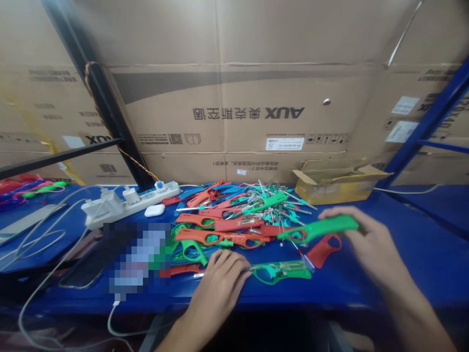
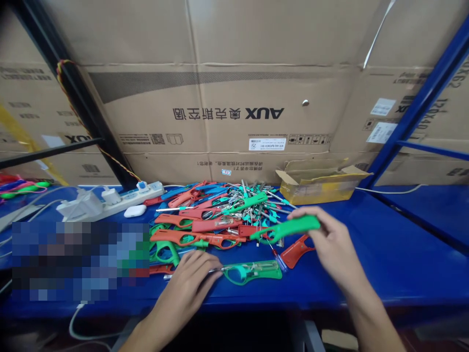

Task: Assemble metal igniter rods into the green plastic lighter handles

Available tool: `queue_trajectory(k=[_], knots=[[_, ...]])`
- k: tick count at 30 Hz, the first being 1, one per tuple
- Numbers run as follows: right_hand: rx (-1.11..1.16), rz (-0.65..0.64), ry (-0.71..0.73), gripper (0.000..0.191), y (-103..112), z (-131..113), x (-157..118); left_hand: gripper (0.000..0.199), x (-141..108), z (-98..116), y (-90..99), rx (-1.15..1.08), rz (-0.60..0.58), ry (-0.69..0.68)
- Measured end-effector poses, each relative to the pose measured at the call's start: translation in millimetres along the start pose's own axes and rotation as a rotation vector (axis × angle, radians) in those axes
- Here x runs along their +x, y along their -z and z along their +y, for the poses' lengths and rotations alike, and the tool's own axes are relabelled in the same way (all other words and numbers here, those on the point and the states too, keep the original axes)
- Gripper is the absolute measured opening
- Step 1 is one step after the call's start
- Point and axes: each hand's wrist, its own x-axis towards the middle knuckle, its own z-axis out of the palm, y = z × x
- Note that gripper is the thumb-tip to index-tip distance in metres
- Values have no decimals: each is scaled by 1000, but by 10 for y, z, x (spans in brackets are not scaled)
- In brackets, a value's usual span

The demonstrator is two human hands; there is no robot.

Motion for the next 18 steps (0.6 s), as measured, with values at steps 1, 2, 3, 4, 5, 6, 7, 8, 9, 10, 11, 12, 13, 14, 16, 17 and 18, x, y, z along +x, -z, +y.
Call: queue_trajectory(k=[1, 2, 3, 4, 5, 6, 7, 8, 9, 10, 11, 12, 13, 14, 16, 17, 18], knots=[[91, -59, -61, 8, -25, 28, -157, 12, 2, 6, 5, 2, -1, -7], [181, -118, -122, 8, -54, 60, -294, 12, 2, 11, 7, 3, -5, -13], [257, -165, -185, 13, -87, 91, -407, 12, 2, 14, 8, 5, -9, -15], [328, -196, -233, 18, -123, 118, -496, 12, 0, 15, 6, 7, -8, -11], [388, -230, -268, 25, -163, 140, -561, 12, -4, 14, 3, 11, -5, -3], [435, -256, -291, 30, -207, 154, -606, 12, -10, 11, -3, 16, 2, 9], [466, -274, -309, 32, -257, 163, -636, 15, -18, 6, -9, 22, 12, 26], [481, -293, -327, 31, -312, 168, -657, 22, -26, 0, -15, 33, 21, 44], [480, -307, -341, 28, -371, 168, -673, 30, -33, -5, -20, 47, 32, 59], [463, -325, -356, 25, -432, 166, -689, 39, -39, -10, -23, 62, 36, 67], [436, -347, -361, 24, -492, 163, -707, 45, -41, -13, -23, 79, 31, 63], [399, -363, -349, 25, -548, 161, -729, 48, -41, -15, -21, 96, 22, 51], [341, -379, -314, 25, -597, 161, -756, 47, -38, -15, -16, 112, 8, 31], [260, -391, -250, 25, -637, 165, -788, 42, -33, -13, -10, 125, -7, 10], [23, -413, -64, 27, -686, 183, -858, 30, -21, -7, 4, 135, -37, -21], [-114, -429, 39, 31, -695, 198, -894, 26, -16, -4, 10, 133, -47, -26], [-243, -450, 136, 39, -696, 215, -927, 24, -13, -1, 14, 129, -54, -26]])
